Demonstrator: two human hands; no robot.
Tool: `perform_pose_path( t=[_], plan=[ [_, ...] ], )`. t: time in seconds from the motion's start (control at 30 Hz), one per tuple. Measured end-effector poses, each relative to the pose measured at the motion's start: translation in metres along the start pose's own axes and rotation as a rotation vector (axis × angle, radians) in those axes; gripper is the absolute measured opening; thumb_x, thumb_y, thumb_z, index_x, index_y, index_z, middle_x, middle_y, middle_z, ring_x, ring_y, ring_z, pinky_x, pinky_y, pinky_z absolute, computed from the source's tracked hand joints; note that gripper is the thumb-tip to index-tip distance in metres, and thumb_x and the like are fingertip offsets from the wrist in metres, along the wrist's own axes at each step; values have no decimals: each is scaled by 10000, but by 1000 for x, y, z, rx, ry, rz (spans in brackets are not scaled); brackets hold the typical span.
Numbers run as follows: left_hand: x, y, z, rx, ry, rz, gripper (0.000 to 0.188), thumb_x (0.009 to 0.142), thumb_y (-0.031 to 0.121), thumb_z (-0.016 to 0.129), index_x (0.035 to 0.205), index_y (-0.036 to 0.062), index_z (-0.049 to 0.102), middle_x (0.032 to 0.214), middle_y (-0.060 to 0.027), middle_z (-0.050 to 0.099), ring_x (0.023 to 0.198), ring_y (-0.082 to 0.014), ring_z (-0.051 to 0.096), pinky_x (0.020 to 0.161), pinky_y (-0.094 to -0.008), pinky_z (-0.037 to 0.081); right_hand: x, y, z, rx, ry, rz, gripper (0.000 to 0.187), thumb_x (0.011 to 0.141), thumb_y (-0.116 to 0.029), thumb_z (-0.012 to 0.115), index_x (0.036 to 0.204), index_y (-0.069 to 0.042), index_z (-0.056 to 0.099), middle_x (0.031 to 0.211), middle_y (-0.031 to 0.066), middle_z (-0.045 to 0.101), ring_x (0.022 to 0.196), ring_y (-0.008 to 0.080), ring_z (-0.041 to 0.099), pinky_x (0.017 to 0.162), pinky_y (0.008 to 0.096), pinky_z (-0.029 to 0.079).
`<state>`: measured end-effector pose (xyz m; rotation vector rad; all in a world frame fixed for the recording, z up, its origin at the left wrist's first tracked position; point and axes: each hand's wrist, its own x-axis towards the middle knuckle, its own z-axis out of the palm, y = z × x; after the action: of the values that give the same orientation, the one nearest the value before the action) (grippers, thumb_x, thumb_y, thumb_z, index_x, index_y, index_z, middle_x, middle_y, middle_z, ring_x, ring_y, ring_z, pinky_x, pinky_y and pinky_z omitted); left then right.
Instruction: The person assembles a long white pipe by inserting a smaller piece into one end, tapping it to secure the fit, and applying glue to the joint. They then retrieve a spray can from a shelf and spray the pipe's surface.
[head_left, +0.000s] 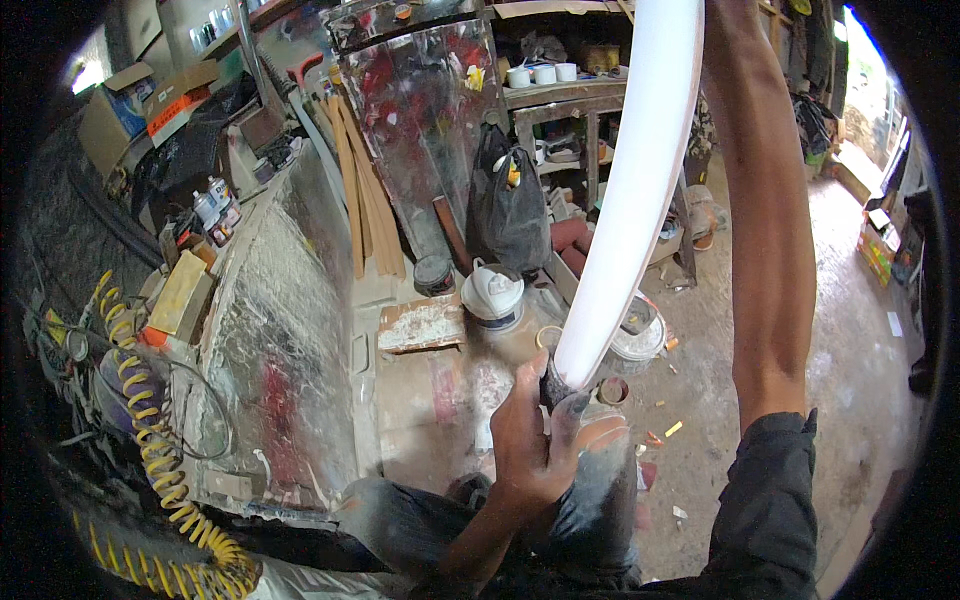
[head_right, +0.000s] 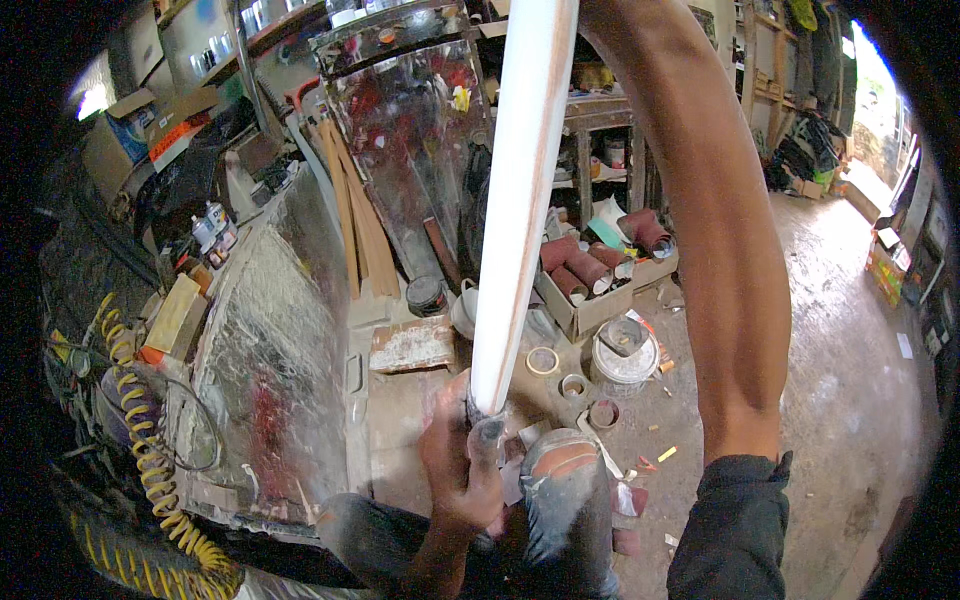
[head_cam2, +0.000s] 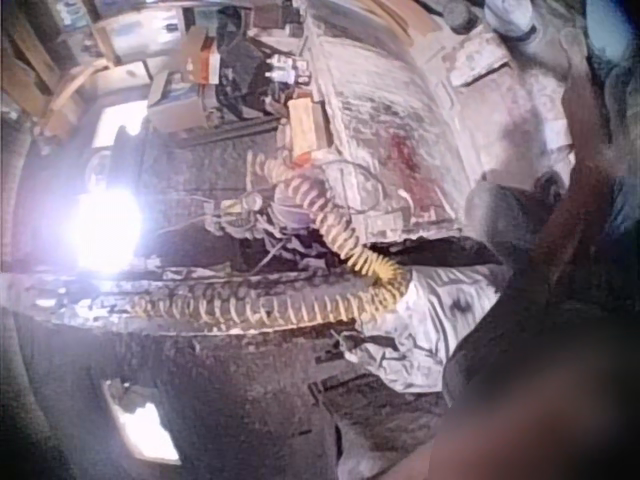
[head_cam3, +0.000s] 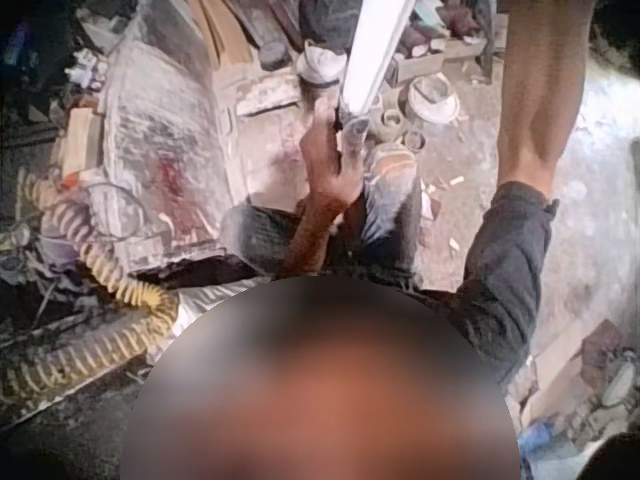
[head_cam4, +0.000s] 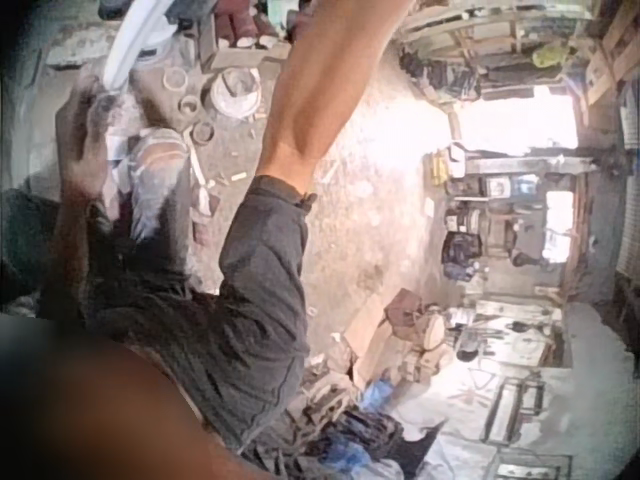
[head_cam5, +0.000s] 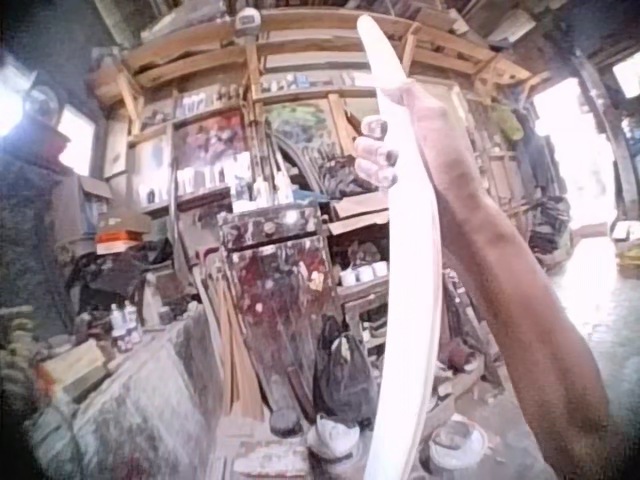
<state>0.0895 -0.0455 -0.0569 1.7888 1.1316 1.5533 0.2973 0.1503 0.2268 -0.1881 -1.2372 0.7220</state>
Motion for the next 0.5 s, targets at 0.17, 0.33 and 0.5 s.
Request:
perform_pose_path(
  t=[0.17,0.33,0.5],
  plan=[
    [4,1,3,275,127,209,412,887,93,585,1253,-58,472,967,-203,617,857,-295,654,760,-377,503,5,-5,-1,47,-70,-2,202,965,-250,521,977,-49,515,743,26,514,546,98,505,435,207,454],
    [15,20,-23,-134,102,233,455,949,147,538,1302,-114,418,1200,-284,555,1121,-344,575,956,-396,432,13,-9,-4,77,-153,2,210,973,-241,516,1001,-33,515,768,33,527,569,98,520,451,200,468],
    [12,47,-38,-137,-41,263,526,1012,279,425,1361,-109,367,1303,-324,488,1212,-355,525,1008,-412,400,19,0,-3,116,-234,-12,219,980,-232,512,1024,-17,516,793,40,540,592,99,535,467,192,482]
  ],
)
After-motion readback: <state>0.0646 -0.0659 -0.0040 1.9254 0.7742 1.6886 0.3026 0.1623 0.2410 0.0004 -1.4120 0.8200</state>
